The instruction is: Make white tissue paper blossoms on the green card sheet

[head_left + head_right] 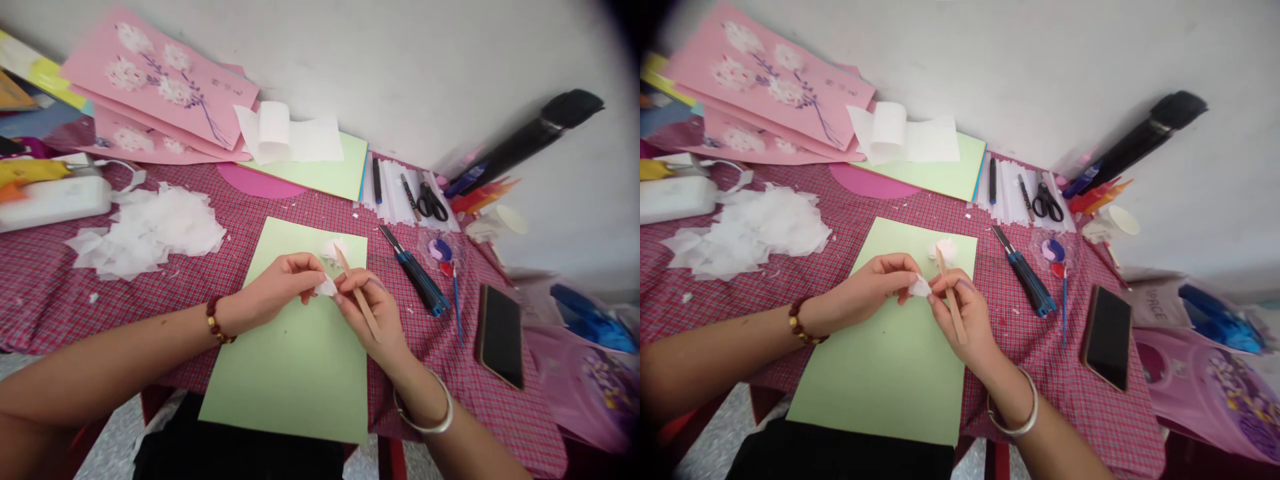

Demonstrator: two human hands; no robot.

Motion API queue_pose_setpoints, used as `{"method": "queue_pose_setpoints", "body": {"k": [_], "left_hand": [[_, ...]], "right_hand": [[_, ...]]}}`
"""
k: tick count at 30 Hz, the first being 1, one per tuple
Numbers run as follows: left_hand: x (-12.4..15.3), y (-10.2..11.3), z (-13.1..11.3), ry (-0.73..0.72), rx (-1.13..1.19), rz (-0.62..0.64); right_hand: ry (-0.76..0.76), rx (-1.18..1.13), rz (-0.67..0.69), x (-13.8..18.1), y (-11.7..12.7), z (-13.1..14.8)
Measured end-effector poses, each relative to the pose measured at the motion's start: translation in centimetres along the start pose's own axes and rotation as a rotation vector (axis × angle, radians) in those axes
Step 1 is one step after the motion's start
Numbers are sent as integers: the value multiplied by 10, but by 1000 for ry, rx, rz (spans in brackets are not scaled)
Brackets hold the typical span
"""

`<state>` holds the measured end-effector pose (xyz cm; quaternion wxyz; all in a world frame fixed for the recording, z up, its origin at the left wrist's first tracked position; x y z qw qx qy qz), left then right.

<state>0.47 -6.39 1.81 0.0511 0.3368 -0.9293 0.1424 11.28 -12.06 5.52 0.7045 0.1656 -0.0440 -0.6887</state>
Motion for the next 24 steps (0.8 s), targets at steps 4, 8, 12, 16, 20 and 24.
{"method": "queue_pose_setpoints", "body": {"k": [4,8,12,16,20,24], "left_hand": [[-2,-1,5,27,-37,16],[-2,-13,9,27,-104,99],[-1,-23,10,-22,-88,117],[0,-17,15,57,-165,110],[-3,11,0,44,-349,15],[-7,28,-13,-11,-453,-34]], "right_hand": [[-22,-45,27,1,-1,-4],[-93,-51,66,4,-5,-11],[-100,-43,56,9,0,-11],[-93,-105,-116,13,32,-15],[-118,-175,-168,11,53,-31],[-130,-83,-135,7,56,-44]]}}
Point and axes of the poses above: each hand's wrist, its own x-axis away from the middle knuckle, its own y-axis out of the back of the hand, z = x × y, the point moved 10 cm from there along -x, towards the middle knuckle, and after that the axes turned 9 degrees about z, right-handed, at the moved point
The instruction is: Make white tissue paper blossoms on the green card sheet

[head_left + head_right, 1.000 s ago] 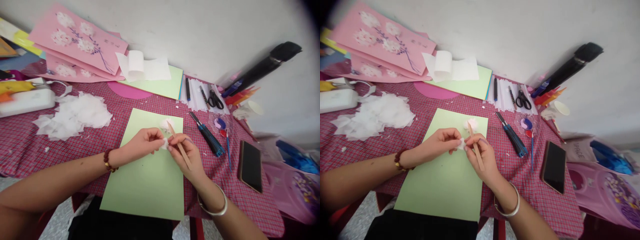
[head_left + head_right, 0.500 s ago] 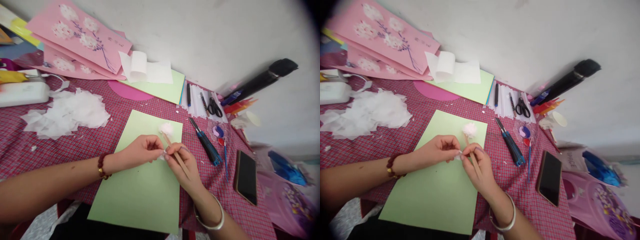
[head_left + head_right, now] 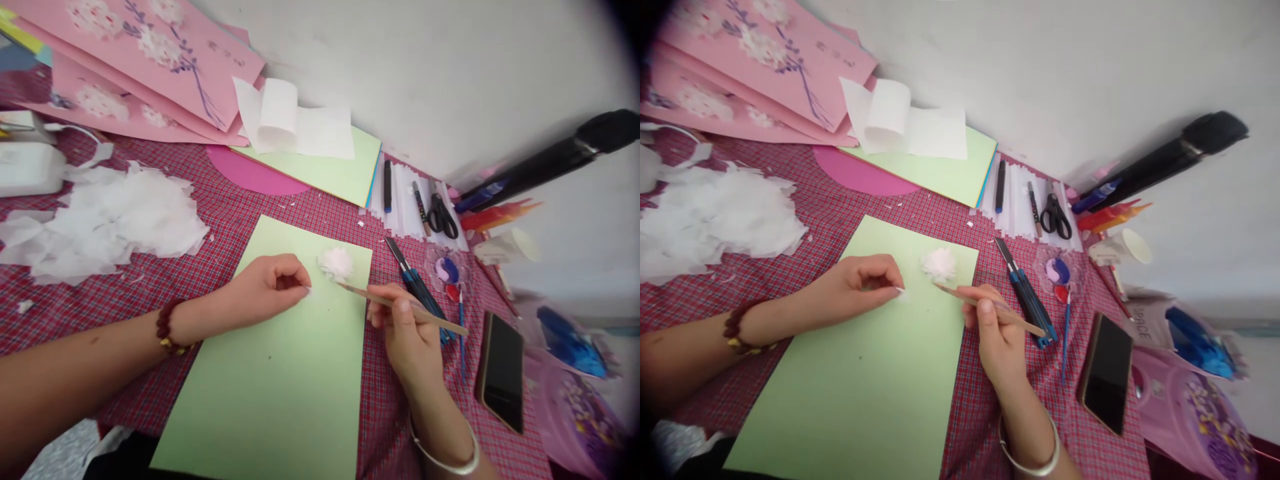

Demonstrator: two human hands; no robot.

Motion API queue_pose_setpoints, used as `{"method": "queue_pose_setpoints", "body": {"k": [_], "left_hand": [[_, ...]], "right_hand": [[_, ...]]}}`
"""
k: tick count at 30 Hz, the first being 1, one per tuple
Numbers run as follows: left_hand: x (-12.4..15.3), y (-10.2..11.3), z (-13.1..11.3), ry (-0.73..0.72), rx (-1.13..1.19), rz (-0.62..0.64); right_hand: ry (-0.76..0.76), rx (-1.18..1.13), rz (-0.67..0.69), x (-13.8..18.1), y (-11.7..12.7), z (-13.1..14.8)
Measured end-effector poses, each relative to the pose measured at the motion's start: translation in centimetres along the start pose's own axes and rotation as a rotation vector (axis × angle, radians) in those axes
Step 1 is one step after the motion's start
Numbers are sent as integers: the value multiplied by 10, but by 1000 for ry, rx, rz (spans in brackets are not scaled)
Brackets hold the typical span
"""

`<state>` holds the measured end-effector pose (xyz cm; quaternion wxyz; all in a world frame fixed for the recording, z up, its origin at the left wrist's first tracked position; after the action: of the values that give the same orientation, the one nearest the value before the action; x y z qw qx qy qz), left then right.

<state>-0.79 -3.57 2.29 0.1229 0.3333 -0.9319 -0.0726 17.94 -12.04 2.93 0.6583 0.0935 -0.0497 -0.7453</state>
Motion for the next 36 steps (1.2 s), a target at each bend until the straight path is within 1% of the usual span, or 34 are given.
{"method": "queue_pose_setpoints", "body": {"k": [5,9,16,20,26,30,33,36], "left_hand": [[-3,-2,3,-5,-6,44],[-3,-6,5,-8,-35,57],[-6,-3,10,-9,11,8],[-6,-4,10,1,-32,41],[-5,-7,4,-60,-93,56],[-5,-8,7,-63,-77,63],[-4,-7,8,-55,-72,60],[-4,-8,7,-57,-77,58]], "right_hand": [[-30,104,-11,-6,-1,-4],[-47,166,33,-13,-8,-3],[-35,136,0,-14,-4,-9],[-52,108,-9,-14,-3,-12],[-31,17,-23,-11,-2,-11],[-31,109,17,-13,-8,-5],[-16,177,-4,-13,-6,-1],[-8,186,-38,-11,-2,-2]]}}
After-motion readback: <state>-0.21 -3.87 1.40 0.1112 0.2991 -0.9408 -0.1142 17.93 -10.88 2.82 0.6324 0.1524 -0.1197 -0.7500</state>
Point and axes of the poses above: each hand's wrist, its own x-axis away from the middle knuckle, its own y-axis out of the back of the hand, z = x × y, the point moved 10 cm from there along -x, towards the middle knuckle, and after that the axes turned 9 degrees about z, right-handed, at the moved point
